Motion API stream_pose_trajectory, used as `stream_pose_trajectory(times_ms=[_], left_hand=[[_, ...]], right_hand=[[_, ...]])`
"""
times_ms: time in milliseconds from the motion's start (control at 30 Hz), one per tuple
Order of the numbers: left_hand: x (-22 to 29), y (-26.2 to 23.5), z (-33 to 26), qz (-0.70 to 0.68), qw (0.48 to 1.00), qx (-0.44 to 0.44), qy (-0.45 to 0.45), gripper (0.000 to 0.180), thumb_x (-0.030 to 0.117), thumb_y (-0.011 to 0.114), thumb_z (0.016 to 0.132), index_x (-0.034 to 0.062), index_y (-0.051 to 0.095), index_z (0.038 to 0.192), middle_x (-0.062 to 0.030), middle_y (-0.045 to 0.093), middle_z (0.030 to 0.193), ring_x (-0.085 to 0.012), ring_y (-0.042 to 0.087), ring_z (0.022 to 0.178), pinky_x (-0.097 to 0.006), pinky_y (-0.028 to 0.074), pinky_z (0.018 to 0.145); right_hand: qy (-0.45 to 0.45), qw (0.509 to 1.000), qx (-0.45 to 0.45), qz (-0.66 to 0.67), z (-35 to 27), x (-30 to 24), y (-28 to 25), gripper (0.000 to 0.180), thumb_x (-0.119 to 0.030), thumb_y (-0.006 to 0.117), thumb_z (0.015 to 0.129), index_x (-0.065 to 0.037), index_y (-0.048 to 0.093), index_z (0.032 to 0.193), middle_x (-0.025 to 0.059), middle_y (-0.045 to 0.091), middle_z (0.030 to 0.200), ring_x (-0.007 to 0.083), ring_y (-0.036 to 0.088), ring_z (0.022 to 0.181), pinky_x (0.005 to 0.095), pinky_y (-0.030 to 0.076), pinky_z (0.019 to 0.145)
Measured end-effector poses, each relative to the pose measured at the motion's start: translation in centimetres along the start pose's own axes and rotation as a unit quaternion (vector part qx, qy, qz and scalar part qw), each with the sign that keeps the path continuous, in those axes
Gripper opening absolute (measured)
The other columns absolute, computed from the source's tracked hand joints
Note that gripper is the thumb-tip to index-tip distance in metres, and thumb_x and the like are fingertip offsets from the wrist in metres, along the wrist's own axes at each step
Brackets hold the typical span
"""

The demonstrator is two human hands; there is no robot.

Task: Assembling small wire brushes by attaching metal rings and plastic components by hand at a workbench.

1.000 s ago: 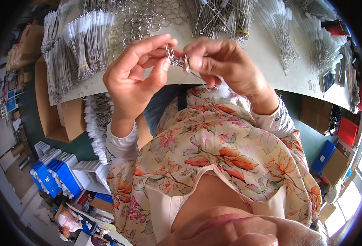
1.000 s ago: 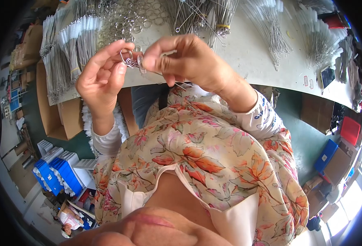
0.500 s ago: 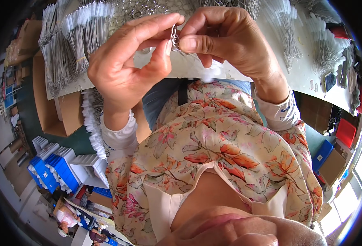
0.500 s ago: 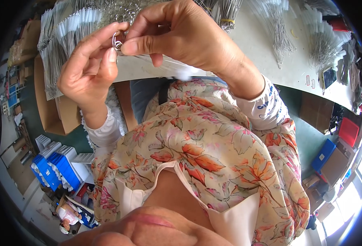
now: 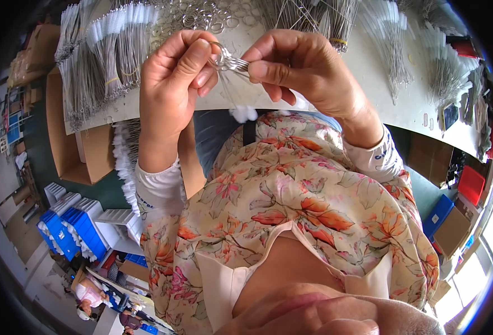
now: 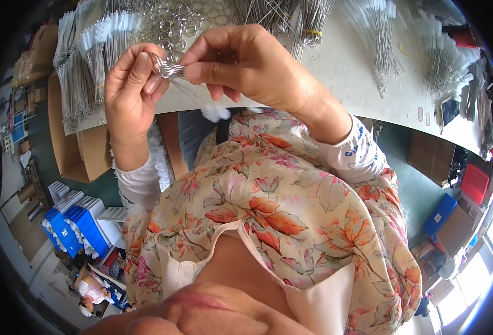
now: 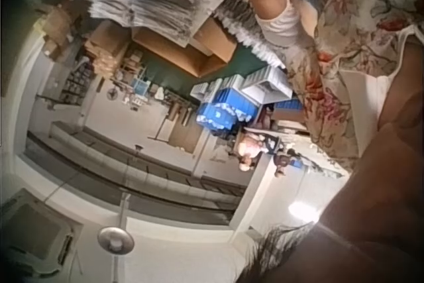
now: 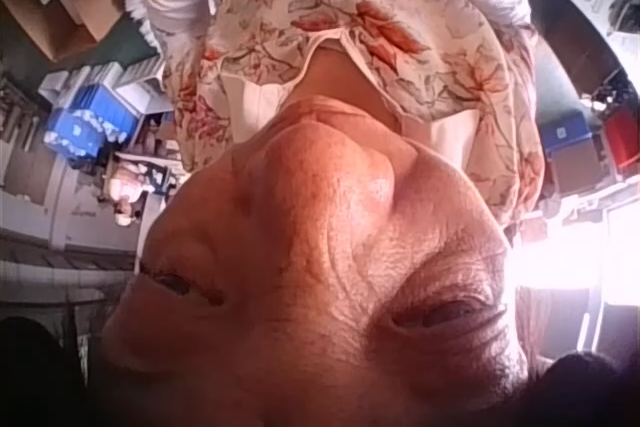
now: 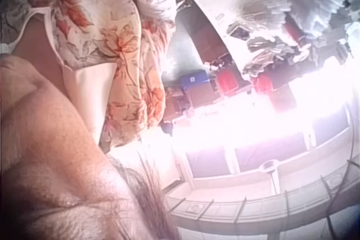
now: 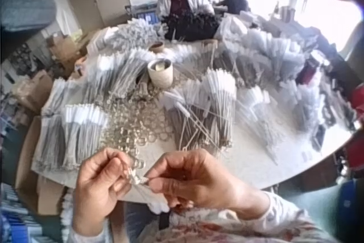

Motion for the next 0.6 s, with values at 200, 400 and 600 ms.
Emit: stream_pose_trajectory(times_ms=[200,400,600], left_hand=[[0.9,0.6,-0.8,0.252,0.967,-0.002,0.022,0.012,0.009,0.053,0.09,-0.0003,0.057,0.097,-0.0026,0.055,0.072,-0.0034,0.041,0.053,-0.018,0.036,0.047],[0.5,-0.3,-1.5,-0.002,0.998,-0.018,-0.068,0.017,0.013,0.053,0.091,0.0003,0.056,0.102,-0.0032,0.056,0.071,-0.0033,0.039,0.051,-0.018,0.036,0.046],[3.5,0.5,-2.0,0.482,0.851,0.008,0.209,0.012,0.009,0.055,0.089,-0.0001,0.062,0.093,-0.005,0.062,0.084,-0.0096,0.056,0.073,-0.021,0.047,0.067]], right_hand=[[-0.008,1.0,0.016,-0.025,0.5,-0.7,0.0,0.013,-0.012,0.063,0.084,-0.001,0.063,0.091,-0.0011,0.058,0.069,0.0035,0.05,0.056,0.0175,0.039,0.048],[0.02,0.999,-0.034,0.002,0.3,0.6,1.0,0.012,-0.01,0.062,0.085,-0.001,0.062,0.093,-0.0013,0.059,0.074,0.0037,0.049,0.057,0.0176,0.041,0.051],[0.02,1.0,-0.016,-0.011,0.8,0.0,1.2,0.012,-0.01,0.061,0.085,0.0,0.062,0.091,0.0,0.06,0.073,0.0044,0.052,0.058,0.0174,0.042,0.051]])
Point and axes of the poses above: each hand's wrist, its own z-axis towards the middle knuckle, its own y-axis out of the palm, x = y × z, the point moved 6 cm from there along z, towards the middle knuckle
